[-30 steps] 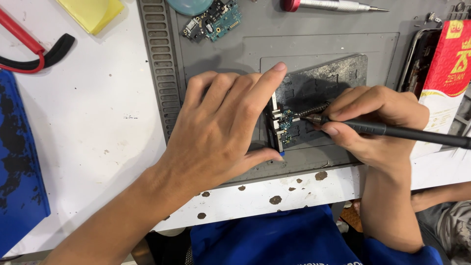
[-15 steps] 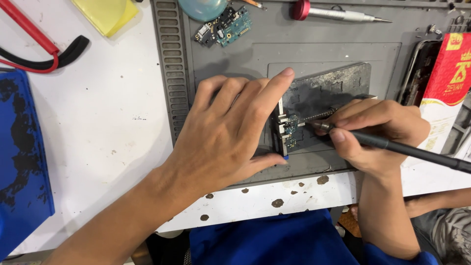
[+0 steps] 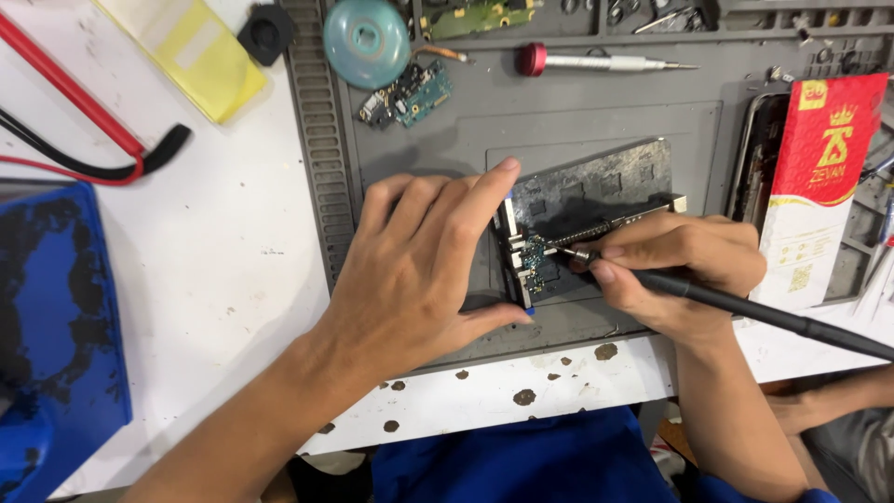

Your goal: Repairing a mobile phone motherboard by soldering components, cleaning with a brush, and using a suction tool.

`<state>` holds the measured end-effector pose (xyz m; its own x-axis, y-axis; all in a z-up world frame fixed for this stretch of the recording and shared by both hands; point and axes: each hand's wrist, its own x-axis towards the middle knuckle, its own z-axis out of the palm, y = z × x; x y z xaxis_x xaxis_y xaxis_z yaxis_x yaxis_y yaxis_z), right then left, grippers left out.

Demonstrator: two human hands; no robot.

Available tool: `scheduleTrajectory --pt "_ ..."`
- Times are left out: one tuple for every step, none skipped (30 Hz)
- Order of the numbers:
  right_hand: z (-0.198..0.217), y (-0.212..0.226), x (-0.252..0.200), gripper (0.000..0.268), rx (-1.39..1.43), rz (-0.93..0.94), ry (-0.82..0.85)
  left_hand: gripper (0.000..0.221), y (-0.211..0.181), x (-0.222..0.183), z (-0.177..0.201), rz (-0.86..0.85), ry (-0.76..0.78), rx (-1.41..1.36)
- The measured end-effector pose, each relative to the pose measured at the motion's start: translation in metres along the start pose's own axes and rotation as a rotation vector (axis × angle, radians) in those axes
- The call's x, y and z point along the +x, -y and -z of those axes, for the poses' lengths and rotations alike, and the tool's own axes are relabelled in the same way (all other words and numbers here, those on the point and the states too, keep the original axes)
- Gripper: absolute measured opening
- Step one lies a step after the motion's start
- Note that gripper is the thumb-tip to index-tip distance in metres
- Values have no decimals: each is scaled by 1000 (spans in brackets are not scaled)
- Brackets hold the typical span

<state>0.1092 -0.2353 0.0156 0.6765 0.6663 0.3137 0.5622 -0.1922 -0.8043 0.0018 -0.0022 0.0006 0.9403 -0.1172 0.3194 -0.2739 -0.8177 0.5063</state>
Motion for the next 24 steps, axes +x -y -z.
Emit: scheduleTrajectory --pt "-1 1 0 21 1 6 -11 140 0 -1 0 -9 0 8" --pt "-1 3 0 20 22 -8 -3 140 -1 -1 -1 2 -3 -4" --pt "-1 4 1 19 41 -19 3 140 -1 0 -1 11 -9 -14" --pt "-1 3 1 19 42 -8 -10 140 -1 0 -1 -1 -11 -3" --pt "0 2 1 20 32 6 -8 138 -2 -1 -1 13 -10 -11" --pt "0 1 1 21 21 20 -7 137 -2 -1 -2 28 -9 -20" --pt "0 1 1 21 21 32 -20 137 -3 1 0 14 -11 -8" --pt "0 1 1 22 15 40 -18 129 -4 3 3 18 -26 -37" --pt "1 1 2 24 11 50 -11 121 -5 5 5 26 -42 -65" --pt "2 4 3 24 11 64 -22 121 -9 5 7 16 -47 -53" --pt "4 6 4 22 21 45 -3 110 -12 6 9 81 -6 -105" --pt "5 9 6 20 31 26 15 103 -16 7 10 146 34 -156" --pt "6 13 8 20 32 45 4 103 -33 12 17 134 25 -140" --pt "8 16 10 22 42 9 20 65 -51 17 24 106 -24 -385" --pt "9 20 11 23 50 -30 37 40 -70 21 30 75 -69 -635" --pt "8 19 13 23 49 -15 27 40 -82 11 12 62 -73 -623" --pt "7 18 14 22 76 5 18 15 -98 -2 -8 -304 -64 -316" --pt "5 18 15 21 103 26 8 17 -113 -15 -28 -659 -45 4" --pt "6 18 14 21 106 40 12 17 -121 -19 -50 -656 -50 19" --pt "7 18 13 21 86 28 15 19 -129 -23 -72 -744 17 113" --pt "7 17 10 21 66 9 19 23 -138 -29 -95 -830 89 199" --pt "7 18 11 21 71 18 23 23 -139 -29 -107 -825 89 208" --pt "8 20 12 22 78 13 31 22 -139 -29 -118 -850 123 110" --pt "9 20 13 22 85 8 39 22 -138 -28 -129 -874 157 11"
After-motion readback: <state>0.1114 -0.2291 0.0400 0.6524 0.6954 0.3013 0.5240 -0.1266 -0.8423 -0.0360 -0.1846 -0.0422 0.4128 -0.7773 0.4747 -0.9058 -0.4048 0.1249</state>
